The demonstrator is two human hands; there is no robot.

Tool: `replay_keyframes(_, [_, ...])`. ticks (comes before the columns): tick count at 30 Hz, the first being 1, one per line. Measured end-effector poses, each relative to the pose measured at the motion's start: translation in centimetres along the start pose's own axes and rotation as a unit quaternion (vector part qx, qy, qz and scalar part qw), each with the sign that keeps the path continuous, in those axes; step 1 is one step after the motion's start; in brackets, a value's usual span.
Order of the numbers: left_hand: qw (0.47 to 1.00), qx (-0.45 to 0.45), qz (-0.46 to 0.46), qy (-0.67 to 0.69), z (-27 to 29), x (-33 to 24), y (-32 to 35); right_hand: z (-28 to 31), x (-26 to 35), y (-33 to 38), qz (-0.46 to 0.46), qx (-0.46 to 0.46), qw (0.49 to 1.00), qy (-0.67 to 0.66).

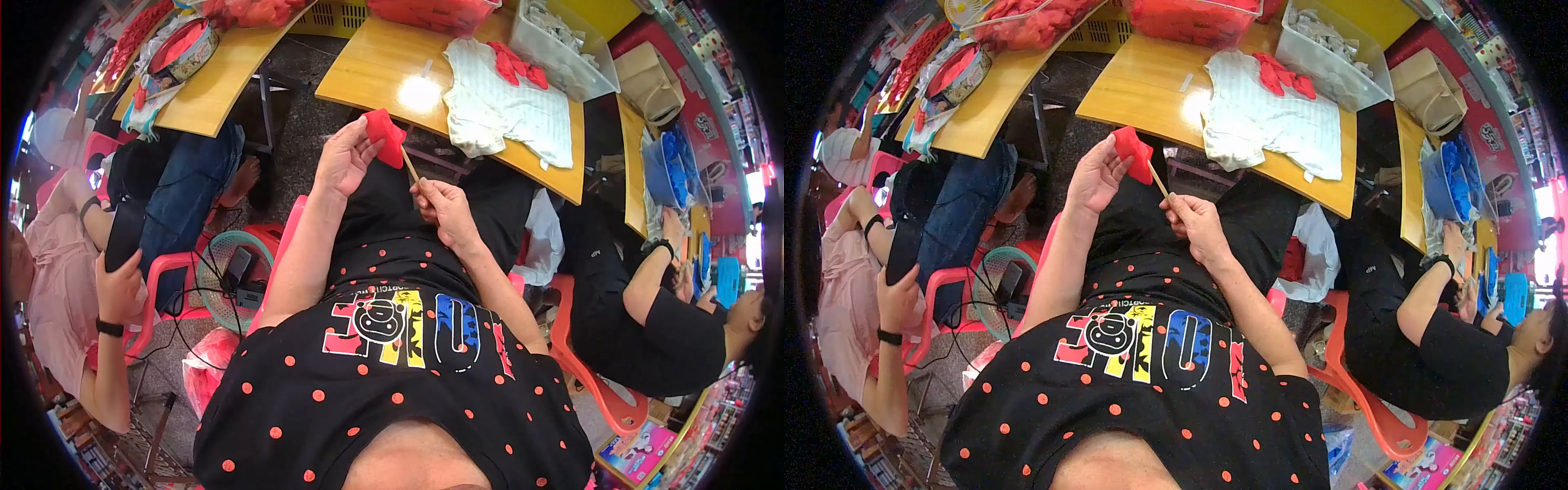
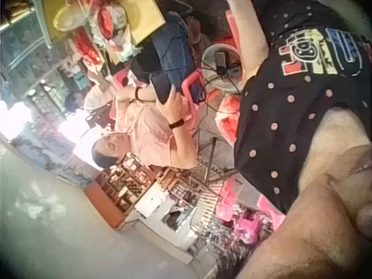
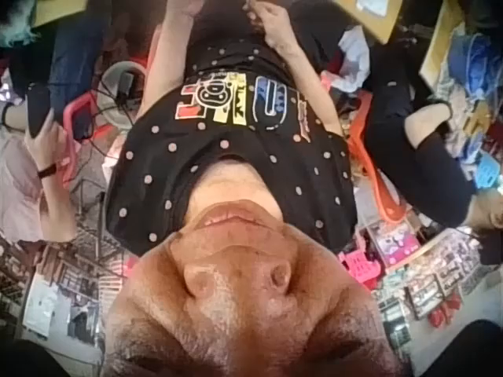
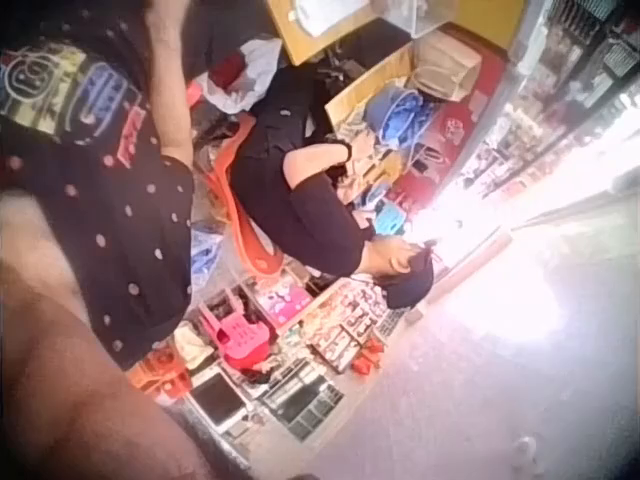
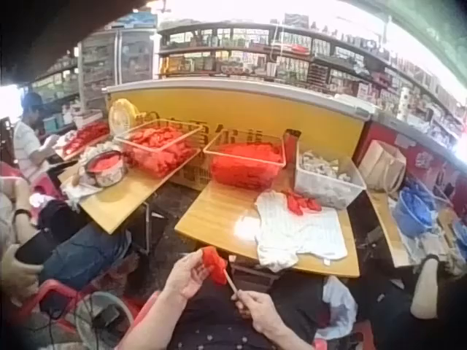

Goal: Assembling small red fabric items by filling them with stuffing and using a stick to position the material.

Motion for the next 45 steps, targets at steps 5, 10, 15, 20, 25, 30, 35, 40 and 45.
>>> replay_keyframes(5, [0.994, 0.007, 0.104, 0.021, -0.8, -0.2, 0.4, -0.7, 0.1, -0.4, -0.009, -0.015, 0.998, 0.067])
replay_keyframes(10, [0.991, -0.017, 0.111, 0.072, 0.0, 0.6, -0.3, -1.1, 0.0, -0.1, -0.027, -0.029, 0.997, 0.065])
replay_keyframes(15, [0.987, -0.005, 0.12, 0.103, -1.4, 0.4, 0.2, -1.0, 0.0, 0.3, -0.042, -0.019, 0.998, 0.041])
replay_keyframes(20, [0.998, -0.018, 0.061, -0.02, -1.7, 1.6, 0.4, -0.9, 0.2, 0.3, -0.008, -0.033, 0.999, 0.02])
replay_keyframes(25, [0.997, -0.01, 0.064, -0.03, -2.0, 1.7, 0.5, -1.2, 1.2, 0.5, 0.058, -0.113, 0.98, 0.152])
replay_keyframes(30, [0.998, -0.013, 0.061, 0.021, -2.0, 1.3, 0.6, -0.8, 1.6, 0.2, 0.109, -0.141, 0.94, 0.291])
replay_keyframes(35, [0.997, -0.029, 0.062, 0.045, -1.5, 1.4, 0.5, -0.7, 0.7, 0.1, 0.006, -0.05, 0.994, 0.095])
replay_keyframes(40, [0.995, -0.026, 0.073, 0.058, -1.9, 2.1, 0.4, -0.9, 0.5, 0.2, -0.022, -0.027, 0.999, 0.017])
replay_keyframes(45, [0.996, -0.045, 0.052, 0.054, -0.7, 1.2, 0.2, 0.2, 1.2, -0.2, -0.03, -0.031, 0.996, 0.08])
Point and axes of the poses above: each hand's wrist, its own y-axis away from the middle knuckle, its own z-axis out of the back of the hand, x = y × z, the point moved 3 cm from there along -y, towards the middle knuckle, and after that the axes turned 8 degrees about y, right-handed, at the moved point
